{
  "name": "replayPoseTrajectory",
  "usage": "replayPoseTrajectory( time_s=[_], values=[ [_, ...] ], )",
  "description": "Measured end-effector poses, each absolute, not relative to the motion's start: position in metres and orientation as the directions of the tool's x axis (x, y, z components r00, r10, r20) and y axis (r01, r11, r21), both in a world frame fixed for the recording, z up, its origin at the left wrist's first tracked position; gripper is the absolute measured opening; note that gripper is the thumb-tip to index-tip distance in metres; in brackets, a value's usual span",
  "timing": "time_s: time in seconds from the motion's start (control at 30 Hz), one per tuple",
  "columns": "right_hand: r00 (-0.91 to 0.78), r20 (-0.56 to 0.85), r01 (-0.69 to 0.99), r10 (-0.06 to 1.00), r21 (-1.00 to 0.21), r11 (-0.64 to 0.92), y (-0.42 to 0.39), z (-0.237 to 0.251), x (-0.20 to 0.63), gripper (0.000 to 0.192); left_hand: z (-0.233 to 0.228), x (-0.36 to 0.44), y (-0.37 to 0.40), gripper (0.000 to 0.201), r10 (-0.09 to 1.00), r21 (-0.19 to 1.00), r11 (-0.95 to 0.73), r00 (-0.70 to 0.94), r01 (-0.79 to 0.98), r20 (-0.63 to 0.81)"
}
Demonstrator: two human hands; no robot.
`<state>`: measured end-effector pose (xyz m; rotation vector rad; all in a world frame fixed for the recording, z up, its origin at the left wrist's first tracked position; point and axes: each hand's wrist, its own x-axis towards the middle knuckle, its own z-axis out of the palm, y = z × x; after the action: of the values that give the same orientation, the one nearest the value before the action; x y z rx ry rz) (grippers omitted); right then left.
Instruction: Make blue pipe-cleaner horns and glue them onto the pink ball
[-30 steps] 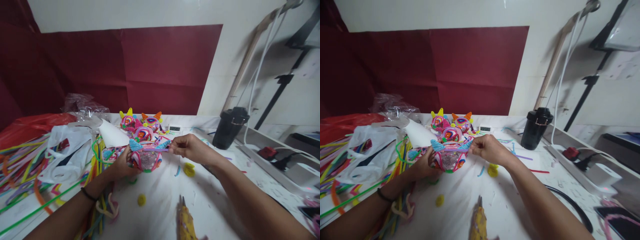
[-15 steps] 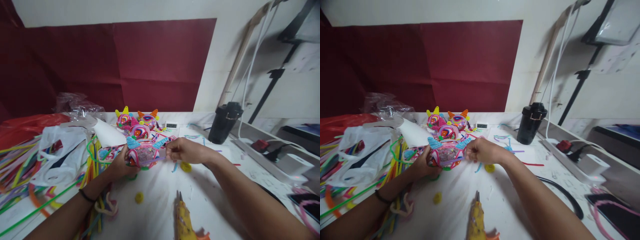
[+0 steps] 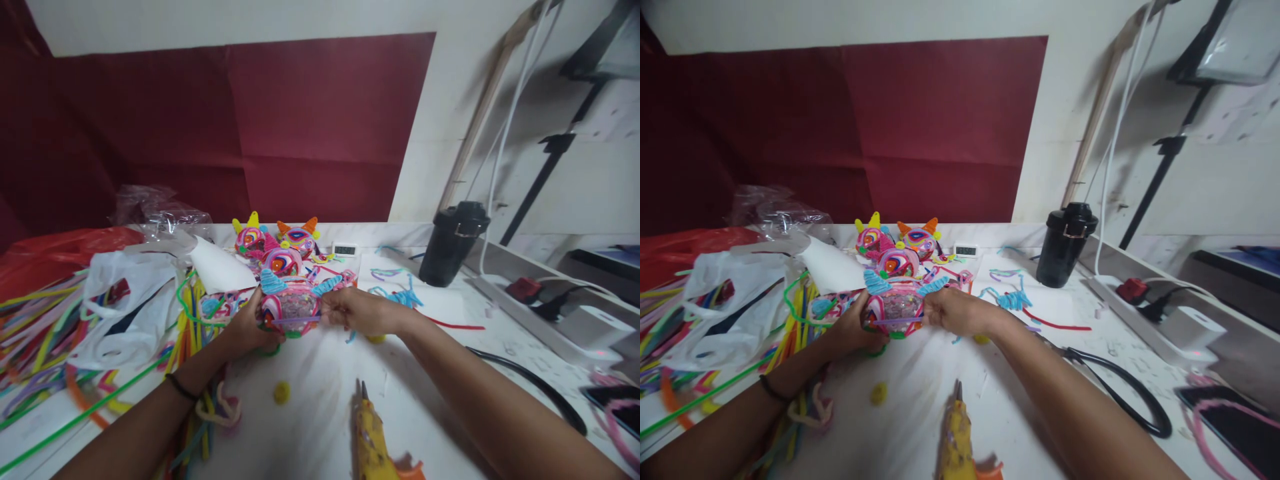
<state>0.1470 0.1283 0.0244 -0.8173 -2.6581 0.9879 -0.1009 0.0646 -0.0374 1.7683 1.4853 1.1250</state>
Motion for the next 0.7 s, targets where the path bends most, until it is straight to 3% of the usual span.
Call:
replayPoseTrajectory(
  time_s=[0.27,0.7],
  values=[
    [-0.837,0.003,0.39,0.547,-0.699,0.6,0.131,0.022,0.146,0.01,-0.044,-0.103,0.069,0.073,0.969,0.869,-0.233,0.024,0.436,0.247],
    [-0.869,-0.021,0.287,0.495,-0.836,0.467,0.138,0.021,0.154,0.005,-0.033,-0.087,0.058,0.082,0.976,0.966,-0.211,0.093,0.148,0.199]
  ],
)
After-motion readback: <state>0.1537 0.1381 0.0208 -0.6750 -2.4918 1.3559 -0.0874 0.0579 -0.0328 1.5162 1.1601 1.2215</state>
